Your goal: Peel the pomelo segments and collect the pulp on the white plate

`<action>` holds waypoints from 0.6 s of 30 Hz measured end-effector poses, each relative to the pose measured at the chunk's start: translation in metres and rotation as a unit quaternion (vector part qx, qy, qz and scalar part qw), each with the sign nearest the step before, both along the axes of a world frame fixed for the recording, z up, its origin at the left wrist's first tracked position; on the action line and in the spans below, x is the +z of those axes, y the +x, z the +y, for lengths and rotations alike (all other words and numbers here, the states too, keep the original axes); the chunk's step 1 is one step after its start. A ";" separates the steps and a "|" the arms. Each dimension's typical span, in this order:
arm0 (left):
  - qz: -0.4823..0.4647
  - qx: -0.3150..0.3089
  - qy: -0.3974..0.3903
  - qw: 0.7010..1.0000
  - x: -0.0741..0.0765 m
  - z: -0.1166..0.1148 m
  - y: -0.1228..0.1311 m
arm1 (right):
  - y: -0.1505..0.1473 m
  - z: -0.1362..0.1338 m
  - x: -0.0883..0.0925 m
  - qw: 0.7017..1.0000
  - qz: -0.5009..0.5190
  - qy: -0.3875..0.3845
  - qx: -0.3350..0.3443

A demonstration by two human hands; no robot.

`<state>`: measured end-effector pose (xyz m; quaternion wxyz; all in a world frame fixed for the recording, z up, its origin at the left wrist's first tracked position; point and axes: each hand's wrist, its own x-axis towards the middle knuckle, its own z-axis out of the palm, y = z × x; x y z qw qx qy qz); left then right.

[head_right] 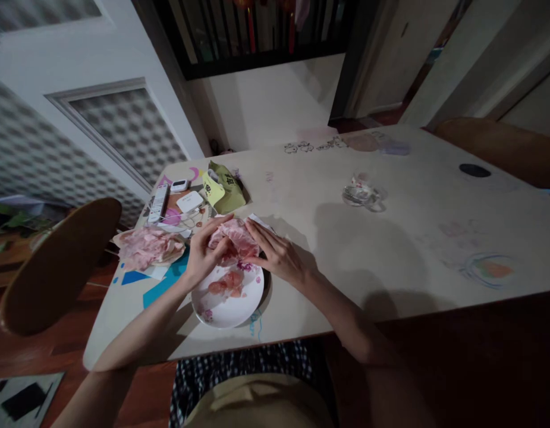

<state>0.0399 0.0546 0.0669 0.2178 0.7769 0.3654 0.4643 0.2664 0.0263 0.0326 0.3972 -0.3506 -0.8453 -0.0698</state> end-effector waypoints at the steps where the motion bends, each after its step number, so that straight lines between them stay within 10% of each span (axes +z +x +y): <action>1: -0.006 0.002 -0.014 1.000 0.001 0.001 0.000 | 0.001 -0.001 0.000 1.000 0.001 -0.007 0.001; 18: -0.007 0.044 0.008 0.999 -0.002 -0.004 0.017 | -0.008 -0.002 -0.015 0.991 -0.041 0.009 -0.126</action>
